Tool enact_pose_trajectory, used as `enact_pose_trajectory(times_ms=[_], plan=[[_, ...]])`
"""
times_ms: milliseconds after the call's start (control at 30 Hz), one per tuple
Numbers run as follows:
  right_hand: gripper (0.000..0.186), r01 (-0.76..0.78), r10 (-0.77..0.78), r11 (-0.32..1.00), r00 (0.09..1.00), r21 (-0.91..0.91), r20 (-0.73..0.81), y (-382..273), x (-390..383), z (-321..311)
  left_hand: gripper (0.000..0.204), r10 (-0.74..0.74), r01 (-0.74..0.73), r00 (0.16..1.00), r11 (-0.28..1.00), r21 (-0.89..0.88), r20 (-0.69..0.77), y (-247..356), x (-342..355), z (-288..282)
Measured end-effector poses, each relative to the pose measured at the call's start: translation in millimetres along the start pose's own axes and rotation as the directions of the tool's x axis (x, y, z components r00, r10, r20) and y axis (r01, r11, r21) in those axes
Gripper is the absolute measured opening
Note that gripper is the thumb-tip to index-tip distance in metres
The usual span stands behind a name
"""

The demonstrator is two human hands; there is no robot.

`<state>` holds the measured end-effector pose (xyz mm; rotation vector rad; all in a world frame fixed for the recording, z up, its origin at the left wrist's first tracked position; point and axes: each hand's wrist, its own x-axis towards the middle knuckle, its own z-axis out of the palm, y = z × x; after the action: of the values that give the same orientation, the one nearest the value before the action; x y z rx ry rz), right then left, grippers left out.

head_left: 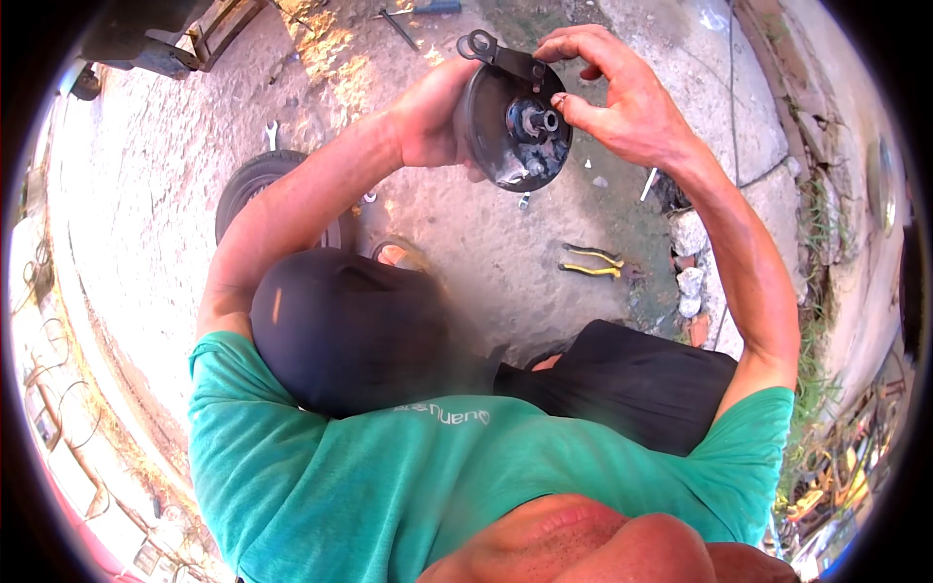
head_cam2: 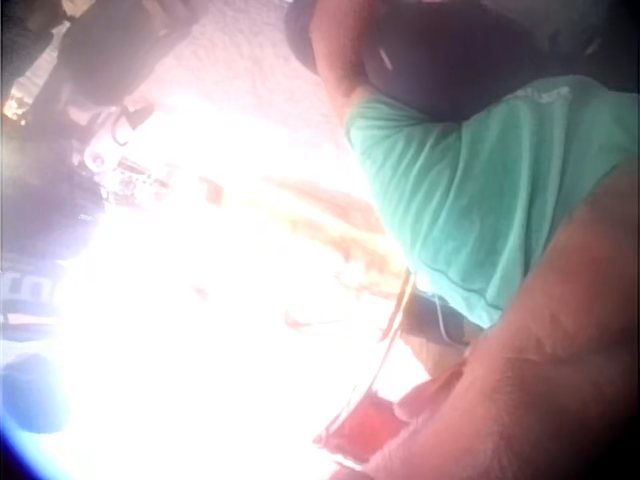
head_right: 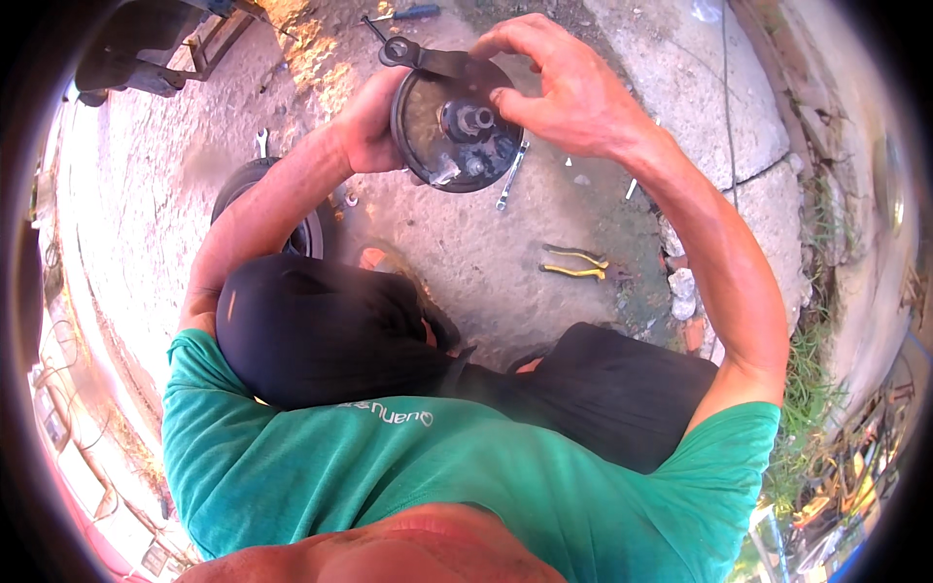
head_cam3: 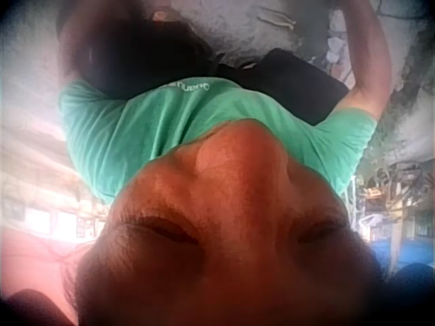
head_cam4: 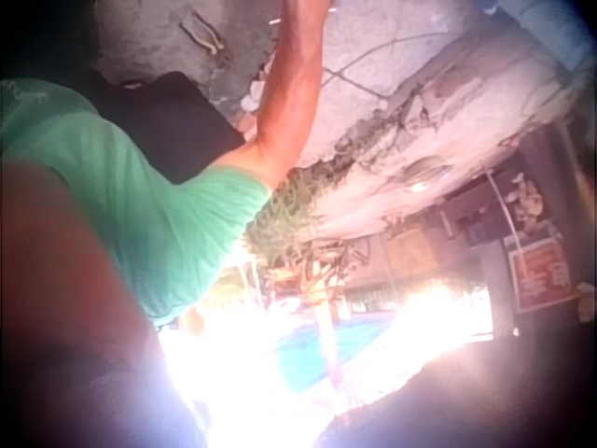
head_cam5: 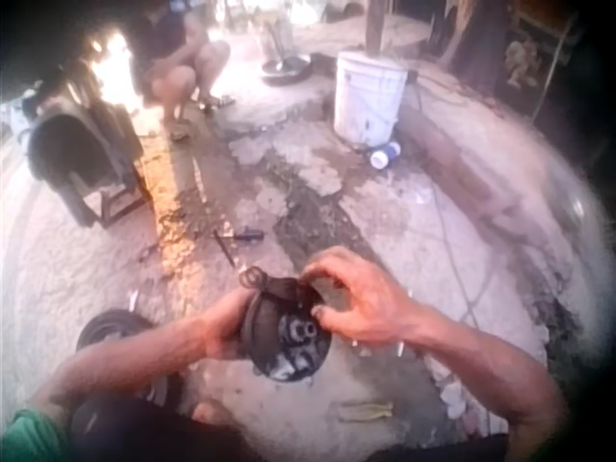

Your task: The person disassembles a brake component from a bicycle, removes the internal brake shoes, and uses a brush to clean the inner surface of the housing.

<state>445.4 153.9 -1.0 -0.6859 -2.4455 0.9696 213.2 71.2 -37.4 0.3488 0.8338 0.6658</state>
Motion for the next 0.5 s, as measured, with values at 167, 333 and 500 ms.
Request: enact_pose_trajectory(times_ms=[167,333,500], plan=[[0.05,-0.094,0.069,0.919,0.995,0.382,0.078,17.3,-4.5,11.7,0.054,-0.03,0.032,0.999,0.995,-0.097,0.023,3.6,1.0,8.0],[0.05,-0.144,0.107,0.762,0.99,0.632,0.096,22.5,-14.8,30.9,0.049,-0.022,0.029,0.998,0.988,-0.153,0.05,1.7,1.3,1.2],[0.04,-0.158,0.21,0.607,0.977,0.779,0.035,25.7,-9.3,61.7,0.047,-0.04,0.082,0.98,0.973,-0.214,0.193,0.4,10.4,-40.8]])
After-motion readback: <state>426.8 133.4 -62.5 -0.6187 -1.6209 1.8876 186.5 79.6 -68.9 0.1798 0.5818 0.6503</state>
